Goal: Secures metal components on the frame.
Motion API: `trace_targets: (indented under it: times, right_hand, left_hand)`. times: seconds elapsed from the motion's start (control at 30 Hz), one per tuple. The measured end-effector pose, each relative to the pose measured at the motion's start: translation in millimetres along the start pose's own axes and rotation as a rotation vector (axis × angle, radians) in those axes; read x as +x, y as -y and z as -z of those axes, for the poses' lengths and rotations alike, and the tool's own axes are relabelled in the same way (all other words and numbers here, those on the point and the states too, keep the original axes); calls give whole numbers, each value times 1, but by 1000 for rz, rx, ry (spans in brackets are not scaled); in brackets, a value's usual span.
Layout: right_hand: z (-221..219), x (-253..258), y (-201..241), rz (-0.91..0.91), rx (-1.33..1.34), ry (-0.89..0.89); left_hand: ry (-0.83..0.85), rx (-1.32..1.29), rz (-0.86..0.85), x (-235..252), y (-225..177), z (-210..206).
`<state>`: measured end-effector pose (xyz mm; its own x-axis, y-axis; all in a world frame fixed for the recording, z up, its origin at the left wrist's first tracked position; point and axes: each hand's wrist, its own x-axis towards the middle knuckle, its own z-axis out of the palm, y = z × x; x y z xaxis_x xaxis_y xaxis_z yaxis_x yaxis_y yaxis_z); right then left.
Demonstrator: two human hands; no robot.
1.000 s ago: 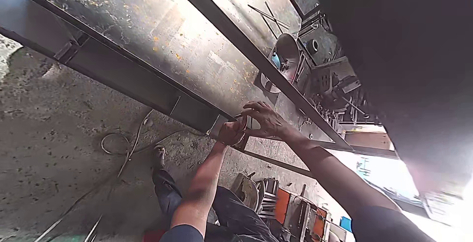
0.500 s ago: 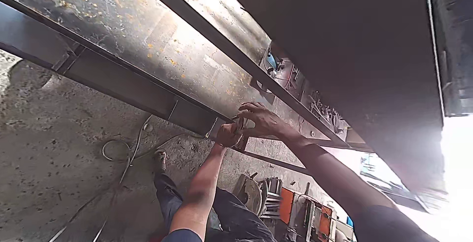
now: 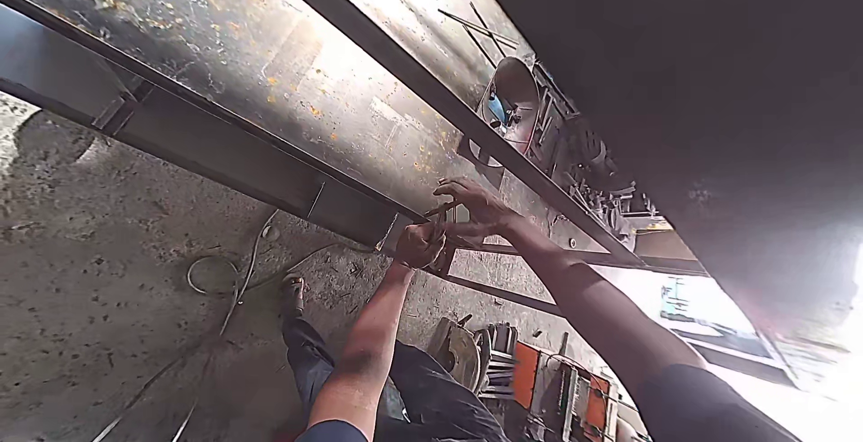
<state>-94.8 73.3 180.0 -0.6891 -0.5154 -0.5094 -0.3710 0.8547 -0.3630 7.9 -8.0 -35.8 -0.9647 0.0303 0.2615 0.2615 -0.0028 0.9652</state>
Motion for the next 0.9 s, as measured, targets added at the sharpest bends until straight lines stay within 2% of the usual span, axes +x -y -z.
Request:
trace_targets:
  times: [0.07,0.17,0.23,0.33,0.4,0.43,0.47,0.5,0.53,0.57,0.6,0.67,0.77,0.8,0.83,0.9]
  right_hand:
    - [8,7,3,-64,27,-39]
    - [11,7,-3,-18,-73,-75]
    - [22,6,-3,9,-178,16]
    - [42,15,16,25,-331,183]
    - [35,16,-5,154,-344,94]
    - [29,17,-12,146,-391,75]
    - [15,13,-18,48,-435,88]
    - [-9,6,-34,-37,-436,-4]
    - [-38,0,-60,-73,-457,-221]
    - [-60,-8,-69,-188,-461,-356]
    - [-73,-13,-67,-300,-473,-409]
    - [-68,-12,-59,-359,-435,-313]
    - [-28,-11,-61,-263,-218,25]
    - [-21,-9,-58,-212,-185,86]
    - [-23,-6,-55,-159,-183,87]
    - [-41,-9,-56,-153,-181,-76]
  left_hand:
    - [-19,-7,-6,-2,-3,-1]
    - [9,22,38,1,-12,7]
    - [62,6,77,4,-24,12]
    - [71,-14,-34,6,1,9]
    - [43,6,-47,9,4,5]
    - [20,38,-24,9,3,4]
    - [6,66,7,4,1,2]
    - [-6,82,28,0,0,0]
    - [-12,95,45,2,1,-2]
    - [-9,91,61,2,-1,-5]
    - [1,86,72,0,-2,-5]
    - [17,75,65,3,-2,3]
    - [20,48,32,7,-4,1]
    - [4,57,26,5,-5,2]
    - [-8,69,25,4,-5,4]
    - [19,86,61,5,-10,5]
